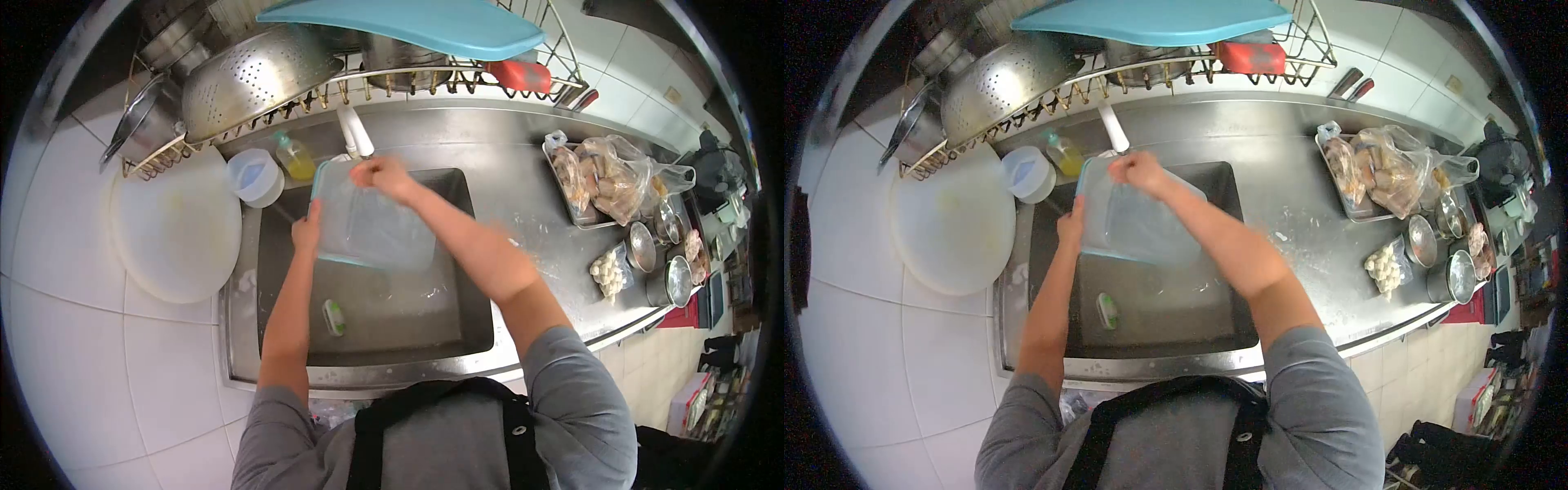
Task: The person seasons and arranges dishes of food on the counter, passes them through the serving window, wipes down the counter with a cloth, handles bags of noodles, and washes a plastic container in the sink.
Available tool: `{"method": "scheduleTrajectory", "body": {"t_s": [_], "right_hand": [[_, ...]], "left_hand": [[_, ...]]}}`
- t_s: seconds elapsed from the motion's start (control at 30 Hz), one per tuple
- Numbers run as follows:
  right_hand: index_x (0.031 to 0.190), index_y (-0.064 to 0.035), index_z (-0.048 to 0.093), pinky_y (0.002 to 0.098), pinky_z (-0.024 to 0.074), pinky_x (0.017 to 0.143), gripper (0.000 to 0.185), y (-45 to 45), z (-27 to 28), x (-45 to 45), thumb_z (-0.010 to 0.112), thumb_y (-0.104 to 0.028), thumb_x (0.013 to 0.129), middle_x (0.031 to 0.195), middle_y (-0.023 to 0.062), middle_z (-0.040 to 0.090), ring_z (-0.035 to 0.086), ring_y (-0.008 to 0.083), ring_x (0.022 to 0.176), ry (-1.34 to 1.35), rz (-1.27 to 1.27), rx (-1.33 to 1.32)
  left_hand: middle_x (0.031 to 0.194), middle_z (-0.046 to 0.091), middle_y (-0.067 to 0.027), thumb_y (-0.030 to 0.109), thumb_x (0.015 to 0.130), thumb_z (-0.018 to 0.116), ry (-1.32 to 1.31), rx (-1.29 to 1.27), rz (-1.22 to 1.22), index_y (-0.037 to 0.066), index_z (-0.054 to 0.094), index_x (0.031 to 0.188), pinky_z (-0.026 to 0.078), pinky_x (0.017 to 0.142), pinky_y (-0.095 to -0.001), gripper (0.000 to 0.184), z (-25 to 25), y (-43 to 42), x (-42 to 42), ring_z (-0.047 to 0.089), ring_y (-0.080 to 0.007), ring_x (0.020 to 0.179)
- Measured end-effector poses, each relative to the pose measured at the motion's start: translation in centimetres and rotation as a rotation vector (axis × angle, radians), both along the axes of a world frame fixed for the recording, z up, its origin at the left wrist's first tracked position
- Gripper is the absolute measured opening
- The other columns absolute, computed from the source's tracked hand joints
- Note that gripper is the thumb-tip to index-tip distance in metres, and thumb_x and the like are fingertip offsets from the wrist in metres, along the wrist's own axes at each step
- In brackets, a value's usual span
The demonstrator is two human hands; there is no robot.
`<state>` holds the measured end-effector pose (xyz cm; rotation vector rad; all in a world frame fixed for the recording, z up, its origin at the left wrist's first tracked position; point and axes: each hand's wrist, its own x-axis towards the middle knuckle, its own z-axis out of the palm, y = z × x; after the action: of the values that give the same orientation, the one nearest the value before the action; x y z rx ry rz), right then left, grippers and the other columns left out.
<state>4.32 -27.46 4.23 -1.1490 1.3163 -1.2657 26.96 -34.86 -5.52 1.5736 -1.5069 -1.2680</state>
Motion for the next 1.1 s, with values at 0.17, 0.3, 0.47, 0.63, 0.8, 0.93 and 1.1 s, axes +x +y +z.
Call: {"method": "scheduleTrajectory", "body": {"t_s": [0.17,0.3,0.47,0.63,0.8,0.93,1.1], "right_hand": [[0.135,-0.0076,0.043,0.0441,0.0313,0.106,0.044,4.8,-3.9,9.7,0.049,-0.018,0.093,0.135,0.0189,0.044,0.04,0.0351,0.127,0.72,-0.351,-0.525],[0.141,-0.0147,0.036,0.0489,0.0254,0.108,0.048,5.9,-5.1,9.7,0.04,-0.031,0.096,0.143,0.0193,0.035,0.03,0.0378,0.133,1.048,-0.365,-0.357],[0.144,-0.021,0.03,0.0533,0.0197,0.11,0.05,8.1,-10.6,-0.3,0.033,-0.039,0.098,0.15,0.0138,0.024,0.022,0.0357,0.138,1.106,-0.381,0.03],[0.125,-0.008,0.055,0.0457,0.0291,0.107,0.049,12.8,-12.7,-6.3,0.038,-0.044,0.096,0.134,0.0171,0.047,0.04,0.0347,0.128,0.905,-0.07,0.194],[0.109,-0.0014,0.063,0.0389,0.0419,0.094,0.033,14.5,-7.5,-2.9,0.052,-0.027,0.091,0.116,0.0191,0.059,0.052,0.0332,0.11,0.617,-0.116,-0.013],[0.111,-0.0018,0.061,0.0417,0.0436,0.091,0.033,14.3,-7.7,-2.7,0.061,-0.02,0.083,0.116,0.0204,0.057,0.054,0.0338,0.104,0.545,-0.057,0.046],[0.131,-0.0063,0.04,0.043,0.0464,0.088,0.063,14.7,-5.7,0.4,0.069,-0.025,0.078,0.112,0.0221,0.055,0.057,0.0345,0.103,0.79,-0.112,0.111]], "left_hand": [[0.099,0.064,-0.0109,0.064,0.08,0.059,0.309,0.304,0.192,-0.009,0.06,0.109,0.045,0.079,-0.0326,0.078,-1.5,4.9,1.4,0.059,-0.0206,0.089],[0.12,0.057,-0.0119,0.058,0.087,0.054,0.634,0.356,0.14,-0.007,0.048,0.125,0.044,0.091,-0.0337,0.075,-3.1,9.6,3.4,0.055,-0.0207,0.106],[0.131,0.051,-0.0089,0.057,0.091,0.046,0.835,0.464,0.124,0.002,0.039,0.137,0.04,0.1,-0.0396,0.072,-4.2,14.0,6.9,0.05,-0.0246,0.117],[0.123,0.055,-0.0082,0.048,0.096,0.04,0.693,0.614,0.366,0.008,0.045,0.129,0.044,0.094,-0.0443,0.052,-2.9,13.7,7.3,0.054,-0.0242,0.108],[0.108,0.06,-0.0109,0.032,0.1,0.034,0.818,0.587,0.412,0.008,0.049,0.113,0.053,0.066,-0.0393,0.031,-7.7,7.5,3.9,0.057,-0.0221,0.079],[0.105,0.059,-0.0179,0.026,0.101,0.027,1.094,0.662,0.384,0.005,0.045,0.114,0.054,0.063,-0.0376,0.03,-7.2,4.4,-0.8,0.058,-0.0254,0.077],[0.114,0.054,-0.0231,0.022,0.102,0.027,1.204,0.683,0.428,0.001,0.04,0.121,0.054,0.084,-0.0449,0.031,1.8,6.6,-8.5,0.059,-0.0331,0.1]]}}
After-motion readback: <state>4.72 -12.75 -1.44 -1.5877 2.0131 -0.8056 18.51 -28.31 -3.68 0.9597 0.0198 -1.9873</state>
